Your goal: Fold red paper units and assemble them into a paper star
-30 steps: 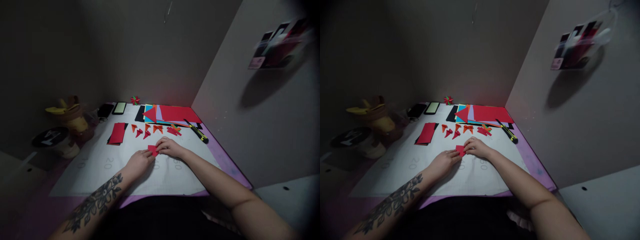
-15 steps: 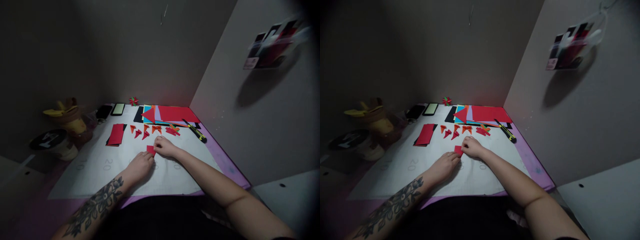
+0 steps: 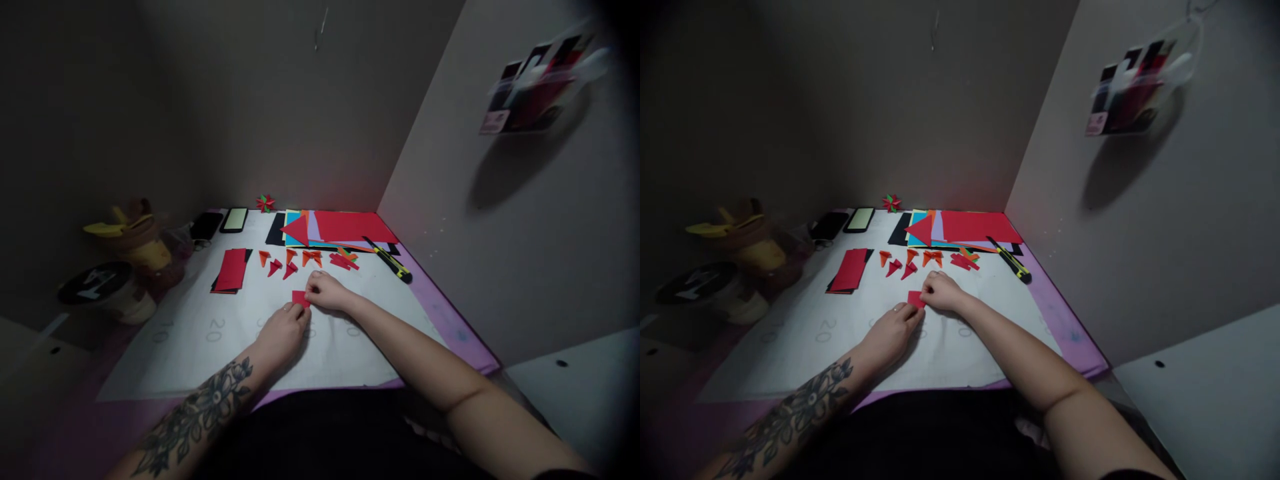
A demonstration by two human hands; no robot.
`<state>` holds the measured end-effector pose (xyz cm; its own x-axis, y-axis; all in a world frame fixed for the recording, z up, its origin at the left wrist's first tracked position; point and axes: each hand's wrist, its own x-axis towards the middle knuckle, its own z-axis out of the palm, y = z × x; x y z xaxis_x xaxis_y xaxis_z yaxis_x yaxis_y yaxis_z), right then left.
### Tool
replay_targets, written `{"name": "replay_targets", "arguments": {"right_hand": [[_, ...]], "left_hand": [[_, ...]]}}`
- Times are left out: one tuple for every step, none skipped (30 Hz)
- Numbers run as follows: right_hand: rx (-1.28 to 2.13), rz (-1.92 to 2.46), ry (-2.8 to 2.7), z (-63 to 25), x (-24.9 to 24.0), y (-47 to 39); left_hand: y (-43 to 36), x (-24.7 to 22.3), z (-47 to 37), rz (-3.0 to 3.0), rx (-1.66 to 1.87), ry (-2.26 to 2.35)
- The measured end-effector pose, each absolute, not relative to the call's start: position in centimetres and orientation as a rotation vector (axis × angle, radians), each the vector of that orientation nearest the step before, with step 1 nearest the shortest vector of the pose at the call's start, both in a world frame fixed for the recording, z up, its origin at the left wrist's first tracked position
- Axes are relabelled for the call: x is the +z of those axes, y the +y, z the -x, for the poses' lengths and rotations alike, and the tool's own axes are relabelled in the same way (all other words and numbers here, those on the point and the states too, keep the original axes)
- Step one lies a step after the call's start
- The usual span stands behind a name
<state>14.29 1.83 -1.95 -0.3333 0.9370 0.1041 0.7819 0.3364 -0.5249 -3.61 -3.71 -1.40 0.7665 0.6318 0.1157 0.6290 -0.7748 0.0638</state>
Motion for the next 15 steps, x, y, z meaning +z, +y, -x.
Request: {"name": "replay_targets", "arguments": {"right_hand": [[0.546, 1.526, -2.209, -14.24, -1.92, 1.84], [0.545, 1.538, -2.203, -14.18, -1.90, 1.85], [0.539, 1.552, -2.199, -14.11, -1.90, 1.85], [0.531, 1.568, -2.196, -14.04, -1.91, 1.85], [0.520, 1.585, -2.194, -13.97, -1.95, 1.84], [0.506, 1.599, -2.192, -13.90, -2.00, 1.84], [0.492, 1.608, -2.193, -13.84, -2.08, 1.84], [0.478, 1.614, -2.194, -13.80, -2.17, 1.85], [0.467, 1.618, -2.197, -13.76, -2.26, 1.87], [0.459, 1.621, -2.200, -13.74, -2.36, 1.89], [0.453, 1.625, -2.200, -13.72, -2.46, 1.92], [0.448, 1.632, -2.198, -13.71, -2.54, 1.94], [0.443, 1.639, -2.197, -13.71, -2.62, 1.96], [0.438, 1.644, -2.197, -13.71, -2.68, 1.97], [0.433, 1.646, -2.199, -13.72, -2.72, 1.98]], "left_hand": [[-3.75, -1.36, 3.63, -2.929, 0.198, 1.045], [-3.78, -1.33, 3.65, -2.927, 0.195, 1.040], [-3.80, -1.30, 3.68, -2.926, 0.195, 1.036], [-3.82, -1.29, 3.71, -2.925, 0.195, 1.030], [-3.83, -1.29, 3.73, -2.926, 0.197, 1.025], [-3.83, -1.31, 3.76, -2.927, 0.200, 1.019], [-3.83, -1.33, 3.78, -2.929, 0.204, 1.015], [-3.82, -1.35, 3.80, -2.929, 0.207, 1.013], [-3.82, -1.38, 3.81, -2.928, 0.209, 1.009], [-3.81, -1.40, 3.81, -2.927, 0.211, 1.005], [-3.81, -1.42, 3.80, -2.925, 0.210, 1.005], [-3.82, -1.43, 3.79, -2.924, 0.206, 1.007], [-3.82, -1.44, 3.77, -2.925, 0.203, 1.009], [-3.82, -1.46, 3.74, -2.927, 0.201, 1.011], [-3.81, -1.47, 3.72, -2.928, 0.202, 1.012]]}}
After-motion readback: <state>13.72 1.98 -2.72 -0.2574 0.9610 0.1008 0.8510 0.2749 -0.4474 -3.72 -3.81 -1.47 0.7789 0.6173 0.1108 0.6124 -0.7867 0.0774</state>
